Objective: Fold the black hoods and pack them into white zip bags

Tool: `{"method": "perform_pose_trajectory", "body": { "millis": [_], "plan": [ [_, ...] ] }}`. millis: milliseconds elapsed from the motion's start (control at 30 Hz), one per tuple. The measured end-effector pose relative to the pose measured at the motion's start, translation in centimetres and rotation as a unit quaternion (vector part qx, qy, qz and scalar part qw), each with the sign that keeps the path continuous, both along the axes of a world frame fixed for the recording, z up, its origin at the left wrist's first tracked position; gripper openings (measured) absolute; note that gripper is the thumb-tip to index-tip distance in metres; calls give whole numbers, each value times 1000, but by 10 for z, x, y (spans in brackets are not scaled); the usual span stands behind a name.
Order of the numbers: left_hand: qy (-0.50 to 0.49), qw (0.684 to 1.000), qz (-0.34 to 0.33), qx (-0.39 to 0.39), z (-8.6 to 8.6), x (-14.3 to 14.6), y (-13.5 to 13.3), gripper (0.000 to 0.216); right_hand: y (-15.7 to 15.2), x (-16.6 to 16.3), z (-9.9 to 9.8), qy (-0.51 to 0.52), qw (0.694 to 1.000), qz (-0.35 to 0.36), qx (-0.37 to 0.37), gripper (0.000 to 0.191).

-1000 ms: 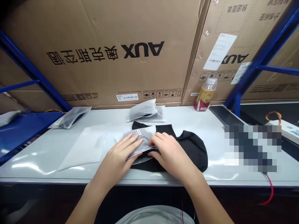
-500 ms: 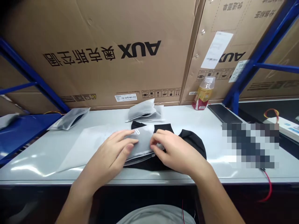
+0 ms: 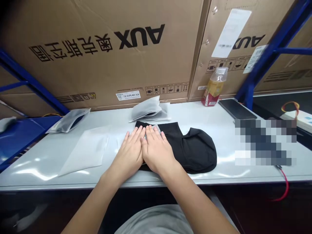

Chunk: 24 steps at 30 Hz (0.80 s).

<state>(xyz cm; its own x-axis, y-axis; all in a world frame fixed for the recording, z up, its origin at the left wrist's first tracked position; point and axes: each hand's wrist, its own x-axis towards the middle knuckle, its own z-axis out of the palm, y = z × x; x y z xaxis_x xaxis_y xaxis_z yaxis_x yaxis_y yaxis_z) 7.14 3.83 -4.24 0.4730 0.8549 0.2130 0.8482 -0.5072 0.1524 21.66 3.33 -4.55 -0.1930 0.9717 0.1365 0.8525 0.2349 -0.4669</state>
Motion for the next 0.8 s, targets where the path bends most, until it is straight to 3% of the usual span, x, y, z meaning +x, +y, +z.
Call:
{"method": "perform_pose_trajectory", "body": {
  "millis": [400, 533, 667, 733, 800],
  "plan": [
    [15, 999, -14, 47, 2, -2, -5, 55, -25, 39, -6, -88, 996, 7, 25, 67],
    [56, 991, -95, 71, 13, -10, -14, 53, -26, 64, 1, 46, 998, 36, -19, 65],
    [95, 978, -171, 78, 21, -18, -21, 68, -24, 82, -1, 197, 980, -21, -10, 56],
    [90, 974, -183, 94, 22, -22, -19, 69, -27, 84, -1, 196, 981, -8, 7, 51],
    [64, 972, -189, 121, 25, -26, -14, 51, -32, 84, 2, 154, 987, 46, 29, 49]
  ]
}}
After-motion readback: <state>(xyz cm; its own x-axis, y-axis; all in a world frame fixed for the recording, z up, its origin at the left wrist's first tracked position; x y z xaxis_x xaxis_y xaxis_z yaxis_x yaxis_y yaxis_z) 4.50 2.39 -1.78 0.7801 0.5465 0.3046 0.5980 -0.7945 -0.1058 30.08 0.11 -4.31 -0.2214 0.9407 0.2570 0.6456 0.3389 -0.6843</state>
